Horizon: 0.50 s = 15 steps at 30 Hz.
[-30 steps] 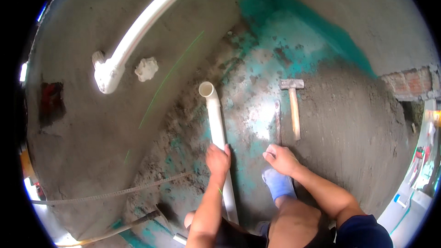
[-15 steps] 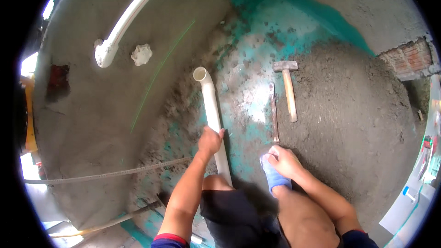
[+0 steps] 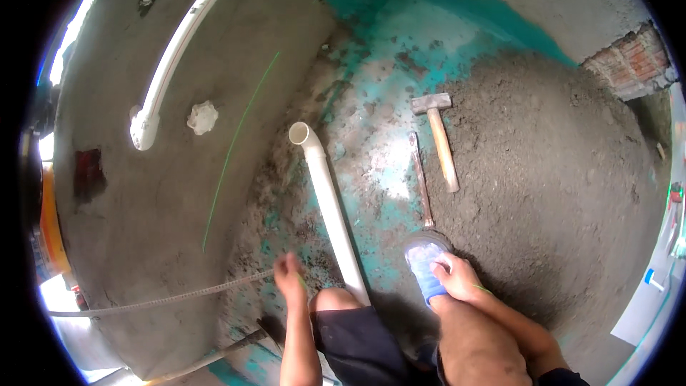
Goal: The person installs a PVC pipe into a wall by using a hammer and a chisel to chip away concrete and soil, positioning the pipe, and checking measurements with a tape measure.
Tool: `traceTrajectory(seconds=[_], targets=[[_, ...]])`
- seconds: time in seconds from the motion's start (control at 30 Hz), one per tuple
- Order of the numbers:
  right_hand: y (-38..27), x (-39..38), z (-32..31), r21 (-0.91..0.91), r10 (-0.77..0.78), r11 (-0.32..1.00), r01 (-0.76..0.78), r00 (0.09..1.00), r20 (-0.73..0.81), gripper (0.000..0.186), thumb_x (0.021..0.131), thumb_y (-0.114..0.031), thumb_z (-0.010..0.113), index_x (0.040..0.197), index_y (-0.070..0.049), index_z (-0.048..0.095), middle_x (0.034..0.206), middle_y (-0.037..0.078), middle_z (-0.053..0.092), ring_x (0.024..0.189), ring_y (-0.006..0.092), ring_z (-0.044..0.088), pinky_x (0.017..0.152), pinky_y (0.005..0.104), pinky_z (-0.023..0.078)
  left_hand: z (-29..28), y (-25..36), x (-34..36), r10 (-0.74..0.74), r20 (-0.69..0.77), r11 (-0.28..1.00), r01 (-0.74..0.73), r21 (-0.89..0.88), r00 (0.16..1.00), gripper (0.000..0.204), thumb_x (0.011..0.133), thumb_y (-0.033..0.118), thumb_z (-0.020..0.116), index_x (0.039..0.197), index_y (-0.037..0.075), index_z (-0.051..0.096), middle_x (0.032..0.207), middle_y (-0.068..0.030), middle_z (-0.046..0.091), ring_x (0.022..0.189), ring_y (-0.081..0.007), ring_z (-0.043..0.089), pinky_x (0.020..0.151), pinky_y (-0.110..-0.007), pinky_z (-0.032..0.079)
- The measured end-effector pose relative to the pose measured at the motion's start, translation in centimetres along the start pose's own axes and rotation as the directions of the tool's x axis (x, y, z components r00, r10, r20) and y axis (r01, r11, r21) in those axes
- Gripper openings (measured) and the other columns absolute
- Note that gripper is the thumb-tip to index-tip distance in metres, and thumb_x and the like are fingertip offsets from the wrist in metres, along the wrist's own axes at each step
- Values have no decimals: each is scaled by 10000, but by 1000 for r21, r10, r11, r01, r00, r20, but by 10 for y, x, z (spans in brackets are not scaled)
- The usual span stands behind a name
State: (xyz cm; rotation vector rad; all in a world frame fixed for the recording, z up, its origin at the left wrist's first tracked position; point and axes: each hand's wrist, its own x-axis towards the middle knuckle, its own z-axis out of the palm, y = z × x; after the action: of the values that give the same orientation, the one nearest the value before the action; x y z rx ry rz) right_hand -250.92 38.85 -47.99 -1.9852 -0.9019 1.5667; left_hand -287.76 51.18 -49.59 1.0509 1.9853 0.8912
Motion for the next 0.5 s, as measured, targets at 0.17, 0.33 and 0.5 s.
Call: traceTrajectory(seconds=[0.17, 0.33, 0.5], targets=[[1, 4, -5, -51, 36, 998, -36, 999, -1, 284, 907, -265, 643, 1036, -14, 666, 962, 204, 704, 897, 324, 696, 802, 405, 530, -78, -2, -22, -268, -339, 949, 187, -253, 902, 266, 918, 221, 680, 998, 62, 481, 675, 11, 460, 556, -92, 430, 504, -256, 359], [9, 13, 7, -21, -27, 999, 27, 1000, 7, 273, 905, -260, 633, 1029, -19, 664, 975, 203, 701, 915, 357, 685, 806, 415, 527, -144, 49, 7, -144, -396, 983, 87, -159, 907, 593, 812, 138, 794, 1267, -1, 439, 822, -8, 522, 612, -84, 437, 499, -227, 339], [0, 12, 6, -63, -51, 997, 52, 999, 17, 291, 905, -283, 612, 1036, -26, 657, 989, 211, 690, 948, 390, 664, 814, 442, 519, -160, 93, 27, 29, -323, 955, -121, -271, 946, 382, 926, 169, 695, 1221, -19, 541, 786, -4, 556, 544, -45, 384, 456, -219, 263]])
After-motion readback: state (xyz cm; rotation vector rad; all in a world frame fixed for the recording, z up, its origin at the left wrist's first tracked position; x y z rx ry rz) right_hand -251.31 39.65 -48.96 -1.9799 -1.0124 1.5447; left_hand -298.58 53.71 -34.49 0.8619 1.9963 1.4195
